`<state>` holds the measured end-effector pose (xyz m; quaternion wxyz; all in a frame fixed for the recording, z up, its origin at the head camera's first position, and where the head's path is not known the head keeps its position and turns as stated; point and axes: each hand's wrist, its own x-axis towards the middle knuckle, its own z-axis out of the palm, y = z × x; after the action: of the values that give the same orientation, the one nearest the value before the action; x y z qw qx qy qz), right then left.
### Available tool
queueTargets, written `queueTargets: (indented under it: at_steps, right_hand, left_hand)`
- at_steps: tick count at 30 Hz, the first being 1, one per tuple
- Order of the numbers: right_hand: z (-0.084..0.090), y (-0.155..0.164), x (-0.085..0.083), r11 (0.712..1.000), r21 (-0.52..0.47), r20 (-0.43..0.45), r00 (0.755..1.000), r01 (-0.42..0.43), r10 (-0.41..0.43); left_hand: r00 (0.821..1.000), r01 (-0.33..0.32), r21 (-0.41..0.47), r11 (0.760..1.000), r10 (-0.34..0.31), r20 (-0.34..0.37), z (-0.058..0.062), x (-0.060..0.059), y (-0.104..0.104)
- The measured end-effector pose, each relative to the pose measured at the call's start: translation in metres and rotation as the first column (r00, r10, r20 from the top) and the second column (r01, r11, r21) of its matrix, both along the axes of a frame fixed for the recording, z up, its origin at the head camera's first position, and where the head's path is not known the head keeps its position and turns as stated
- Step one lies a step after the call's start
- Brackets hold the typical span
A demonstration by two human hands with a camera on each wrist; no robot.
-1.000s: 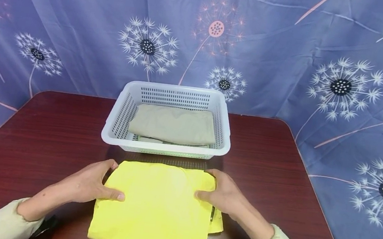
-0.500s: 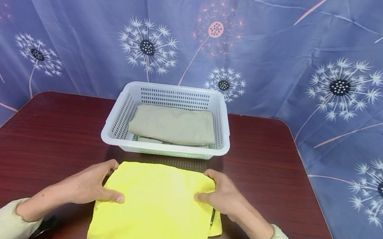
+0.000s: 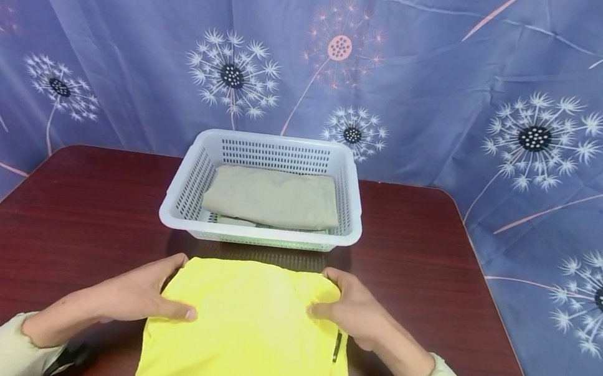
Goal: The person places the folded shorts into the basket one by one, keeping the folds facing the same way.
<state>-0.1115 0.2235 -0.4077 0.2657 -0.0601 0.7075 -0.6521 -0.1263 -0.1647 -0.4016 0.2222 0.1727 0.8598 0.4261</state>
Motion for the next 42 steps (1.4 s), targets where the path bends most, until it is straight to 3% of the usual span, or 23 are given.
queueTargets:
  at_steps: [12,17,23,27,35,42]
  right_hand:
    - [0.007,0.003,0.001,1.000,0.014,-0.026,1.000,-0.014,0.014]
    - [0.012,0.004,0.002,1.000,0.014,-0.049,0.999,-0.016,0.017]
    - [0.019,0.005,0.003,1.000,-0.001,-0.042,0.999,-0.021,0.020]
    - [0.024,0.006,0.004,1.000,-0.013,-0.041,0.999,-0.022,0.021]
    - [0.035,0.010,0.004,0.998,-0.047,-0.035,0.999,-0.031,0.029]
    - [0.043,0.011,0.000,0.998,-0.055,-0.029,0.999,-0.015,0.014]
  left_hand:
    - [0.997,0.014,0.130,0.991,-0.023,0.068,0.003,0.002,0.000]
    - [0.997,-0.006,0.129,0.992,-0.005,0.078,0.005,0.003,0.002]
    - [0.996,-0.013,0.120,0.993,0.003,0.085,0.014,0.006,0.003]
    - [0.992,0.000,0.163,0.987,-0.020,0.123,0.022,0.007,0.004]
    - [0.966,0.015,0.325,0.946,-0.097,0.238,0.031,0.006,0.003]
    - [0.927,-0.003,0.467,0.884,-0.172,0.333,0.038,0.001,-0.002]
